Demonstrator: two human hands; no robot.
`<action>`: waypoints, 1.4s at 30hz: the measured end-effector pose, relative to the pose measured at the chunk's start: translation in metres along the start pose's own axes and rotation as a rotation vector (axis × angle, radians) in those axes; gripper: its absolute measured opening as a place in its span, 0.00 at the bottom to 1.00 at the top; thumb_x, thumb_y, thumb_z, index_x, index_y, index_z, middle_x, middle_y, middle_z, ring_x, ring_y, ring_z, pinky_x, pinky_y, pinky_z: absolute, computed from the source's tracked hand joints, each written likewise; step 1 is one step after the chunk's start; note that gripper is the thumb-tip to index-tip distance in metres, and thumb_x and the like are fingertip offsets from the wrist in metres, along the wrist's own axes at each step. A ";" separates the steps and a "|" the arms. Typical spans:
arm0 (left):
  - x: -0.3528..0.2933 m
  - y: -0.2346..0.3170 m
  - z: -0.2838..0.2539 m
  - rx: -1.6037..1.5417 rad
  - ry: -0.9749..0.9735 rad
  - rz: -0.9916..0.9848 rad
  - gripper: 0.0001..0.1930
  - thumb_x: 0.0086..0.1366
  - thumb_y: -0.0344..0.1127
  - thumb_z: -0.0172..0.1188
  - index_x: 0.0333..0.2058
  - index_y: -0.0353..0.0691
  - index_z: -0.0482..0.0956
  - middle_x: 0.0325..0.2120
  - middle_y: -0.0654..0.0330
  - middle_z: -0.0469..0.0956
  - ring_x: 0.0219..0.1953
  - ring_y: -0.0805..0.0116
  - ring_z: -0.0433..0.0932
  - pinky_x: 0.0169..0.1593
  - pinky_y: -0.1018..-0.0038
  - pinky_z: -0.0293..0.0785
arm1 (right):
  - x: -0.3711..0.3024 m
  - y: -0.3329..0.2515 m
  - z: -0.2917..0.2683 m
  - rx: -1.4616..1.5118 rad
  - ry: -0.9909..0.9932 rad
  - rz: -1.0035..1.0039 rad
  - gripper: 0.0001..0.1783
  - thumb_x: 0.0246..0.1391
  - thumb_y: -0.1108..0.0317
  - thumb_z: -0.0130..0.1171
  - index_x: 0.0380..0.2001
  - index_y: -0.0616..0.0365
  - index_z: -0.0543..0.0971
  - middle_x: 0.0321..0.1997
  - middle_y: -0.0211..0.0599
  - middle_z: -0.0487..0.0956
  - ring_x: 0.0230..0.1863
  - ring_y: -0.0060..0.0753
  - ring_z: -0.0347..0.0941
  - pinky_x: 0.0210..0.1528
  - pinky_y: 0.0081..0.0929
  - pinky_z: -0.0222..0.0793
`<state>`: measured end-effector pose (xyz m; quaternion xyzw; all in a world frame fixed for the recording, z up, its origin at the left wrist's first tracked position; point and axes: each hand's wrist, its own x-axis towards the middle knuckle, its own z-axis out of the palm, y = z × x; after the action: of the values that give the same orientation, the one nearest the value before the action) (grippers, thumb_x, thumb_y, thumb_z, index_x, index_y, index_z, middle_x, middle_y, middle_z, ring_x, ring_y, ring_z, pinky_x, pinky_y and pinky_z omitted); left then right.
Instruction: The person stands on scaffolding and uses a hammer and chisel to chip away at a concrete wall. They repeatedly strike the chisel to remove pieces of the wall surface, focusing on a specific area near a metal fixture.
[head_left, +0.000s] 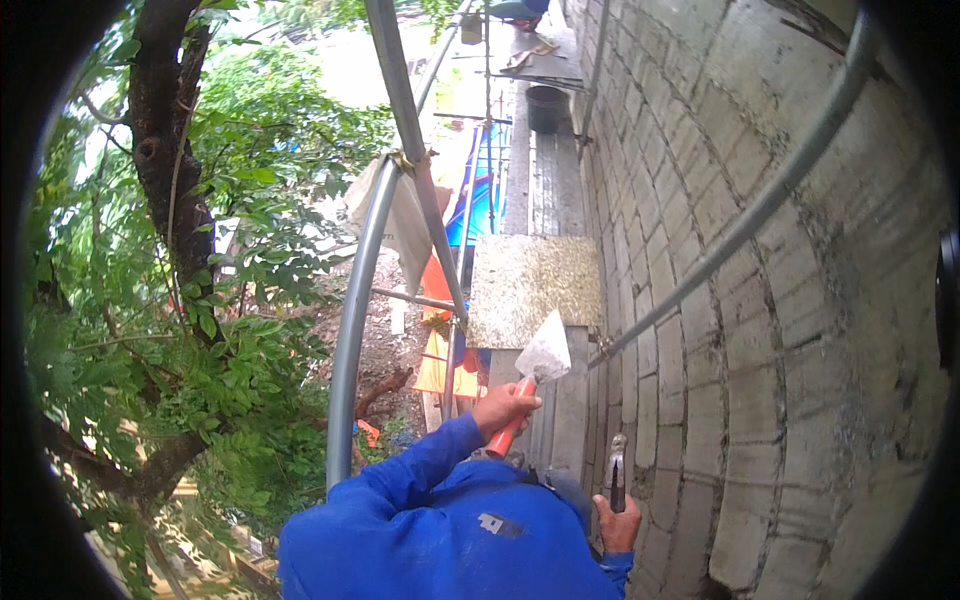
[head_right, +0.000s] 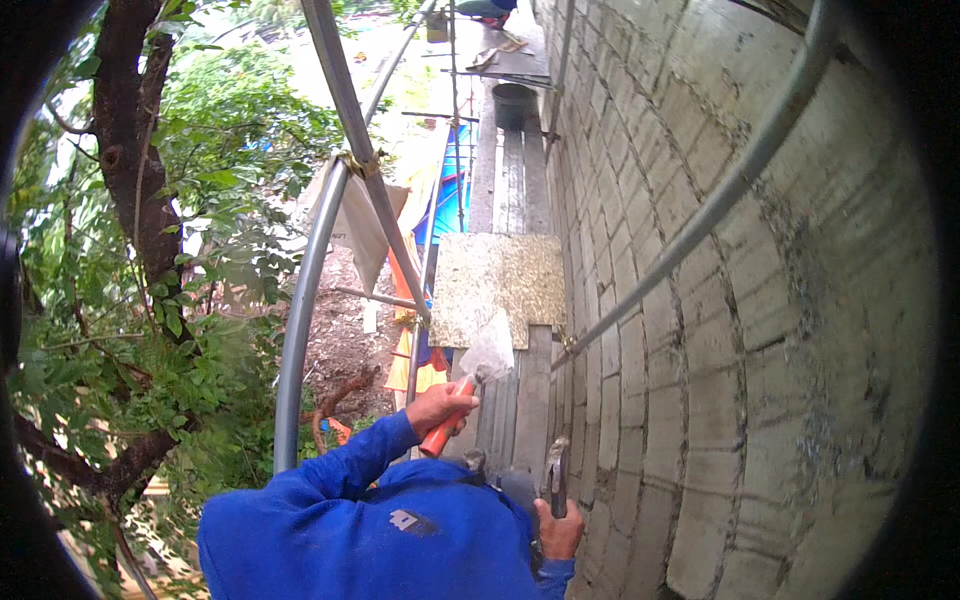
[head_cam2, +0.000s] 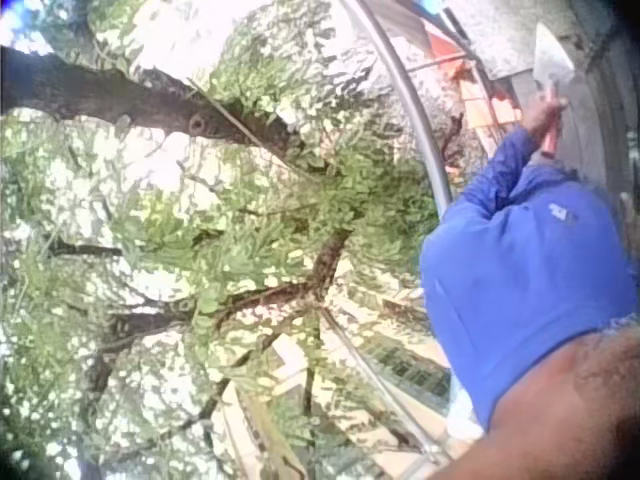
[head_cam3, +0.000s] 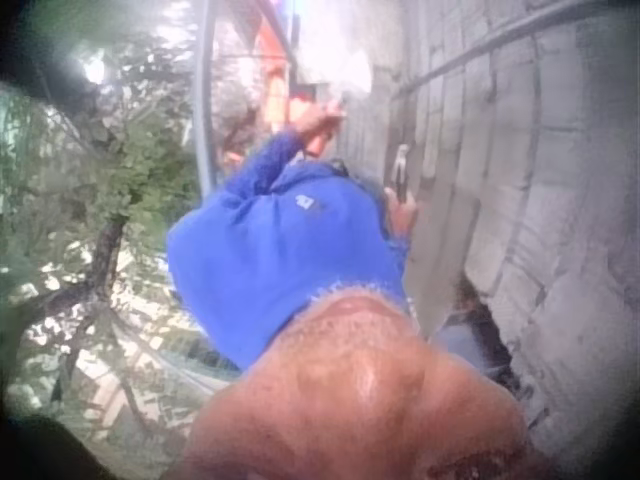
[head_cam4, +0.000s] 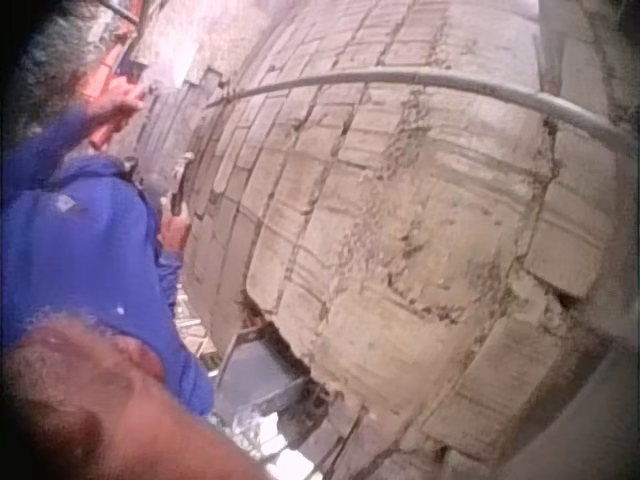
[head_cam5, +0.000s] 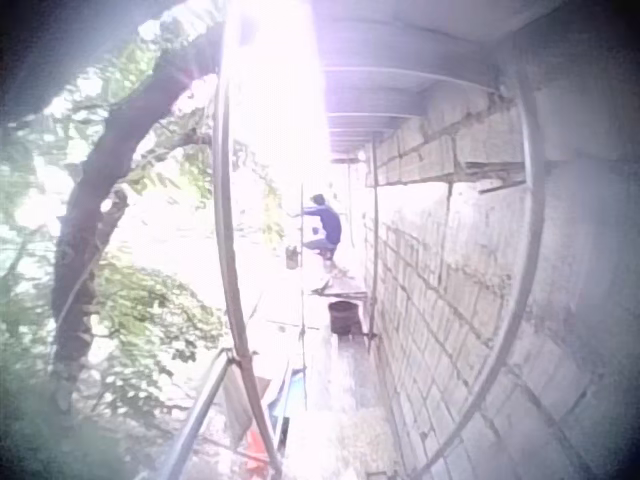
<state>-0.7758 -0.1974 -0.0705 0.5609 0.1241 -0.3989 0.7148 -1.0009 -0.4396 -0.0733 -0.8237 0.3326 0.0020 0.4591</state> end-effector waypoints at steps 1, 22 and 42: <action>0.007 0.003 -0.003 0.005 0.014 0.033 0.14 0.58 0.39 0.64 0.33 0.40 0.69 0.22 0.64 0.71 0.17 0.74 0.72 0.19 0.74 0.70 | 0.014 -0.010 -0.002 -0.021 -0.020 0.002 0.20 0.45 0.59 0.70 0.21 0.63 0.72 0.18 0.34 0.69 0.23 0.26 0.64 0.27 0.34 0.63; 0.100 0.105 -0.003 0.266 0.730 0.301 0.32 0.57 0.45 0.61 0.54 0.28 0.67 0.38 0.47 0.77 0.29 0.63 0.79 0.33 0.68 0.76 | 0.372 -0.108 0.012 -0.055 -0.514 -0.103 0.17 0.47 0.60 0.69 0.24 0.60 0.73 0.20 0.27 0.71 0.23 0.21 0.64 0.26 0.29 0.63; 0.270 0.293 -0.137 0.332 0.775 0.353 0.33 0.54 0.44 0.62 0.55 0.31 0.65 0.43 0.40 0.75 0.46 0.48 0.76 0.51 0.61 0.71 | 0.579 -0.284 0.174 -0.072 -0.585 -0.217 0.14 0.48 0.63 0.69 0.26 0.59 0.74 0.18 0.24 0.71 0.17 0.16 0.62 0.19 0.22 0.57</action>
<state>-0.3552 -0.1746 -0.0796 0.7883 0.2191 -0.0463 0.5730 -0.3421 -0.5228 -0.1382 -0.8346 0.0964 0.2019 0.5034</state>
